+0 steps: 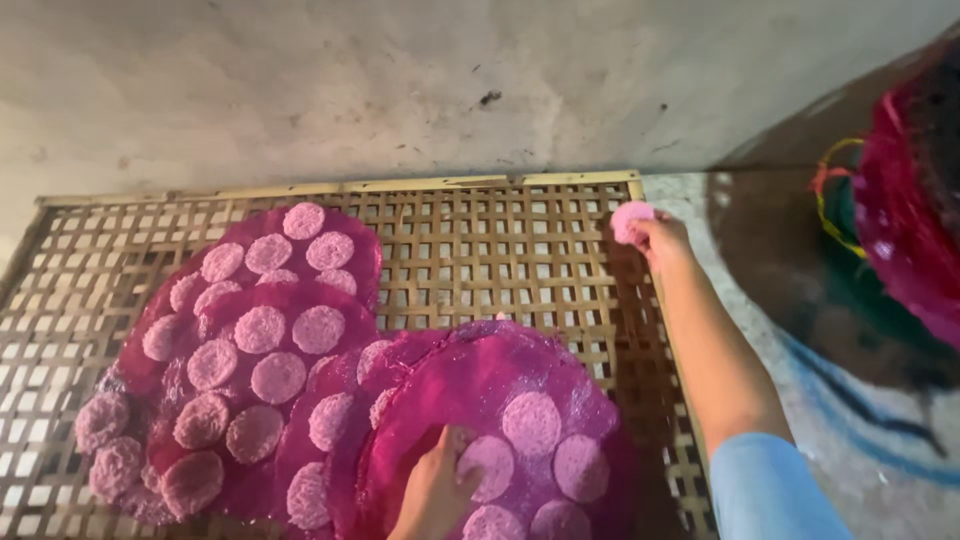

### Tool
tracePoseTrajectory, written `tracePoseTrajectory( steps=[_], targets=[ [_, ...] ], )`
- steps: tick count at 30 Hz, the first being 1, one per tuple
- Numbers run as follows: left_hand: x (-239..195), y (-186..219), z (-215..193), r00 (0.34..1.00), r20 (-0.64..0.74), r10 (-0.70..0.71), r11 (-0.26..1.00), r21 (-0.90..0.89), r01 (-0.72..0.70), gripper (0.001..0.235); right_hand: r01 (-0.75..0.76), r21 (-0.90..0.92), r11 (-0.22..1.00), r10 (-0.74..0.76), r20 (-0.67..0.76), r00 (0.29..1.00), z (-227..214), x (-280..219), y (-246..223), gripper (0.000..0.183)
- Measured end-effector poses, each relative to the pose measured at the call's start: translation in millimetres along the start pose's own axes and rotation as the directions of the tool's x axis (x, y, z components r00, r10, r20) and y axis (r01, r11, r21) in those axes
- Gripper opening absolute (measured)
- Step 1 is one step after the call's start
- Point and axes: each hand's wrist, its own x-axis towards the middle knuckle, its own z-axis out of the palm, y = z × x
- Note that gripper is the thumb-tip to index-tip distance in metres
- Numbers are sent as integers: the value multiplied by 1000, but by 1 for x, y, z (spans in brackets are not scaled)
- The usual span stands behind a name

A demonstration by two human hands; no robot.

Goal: The person removes pink round food items from a steamer basket and arranges them in rows on a bamboo drying rack. They handle the items by hand, placing them one by one onto the rack.

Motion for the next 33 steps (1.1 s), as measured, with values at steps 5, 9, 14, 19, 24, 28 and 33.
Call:
tracePoseTrajectory(
  steps=[5,9,14,19,24,28,33],
  targets=[
    [0,2,-16,987,153,-57,955,-280,99,36,116,-75,990,-122,-73,990,37,64,-4,30],
    [-2,32,-40,958,199,-206,897,-353,266,32,256,-622,740,-436,-155,886,61,67,-5,31],
    [50,92,-43,997,-74,-34,999,-41,31,31,545,-778,313,-716,183,673,75,-53,-23,50],
    [125,155,10,951,-169,259,965,13,-261,34,-542,129,830,404,532,744,96,-209,-1,62],
    [114,152,36,940,-141,310,947,137,-291,38,-342,208,917,332,80,940,68,-162,0,34],
    [69,110,27,934,-130,334,895,354,-271,44,-179,265,948,182,13,983,23,-65,-2,38],
    [28,82,34,971,-154,184,897,430,-102,42,222,-435,872,-247,0,969,5,12,17,48]
  ],
)
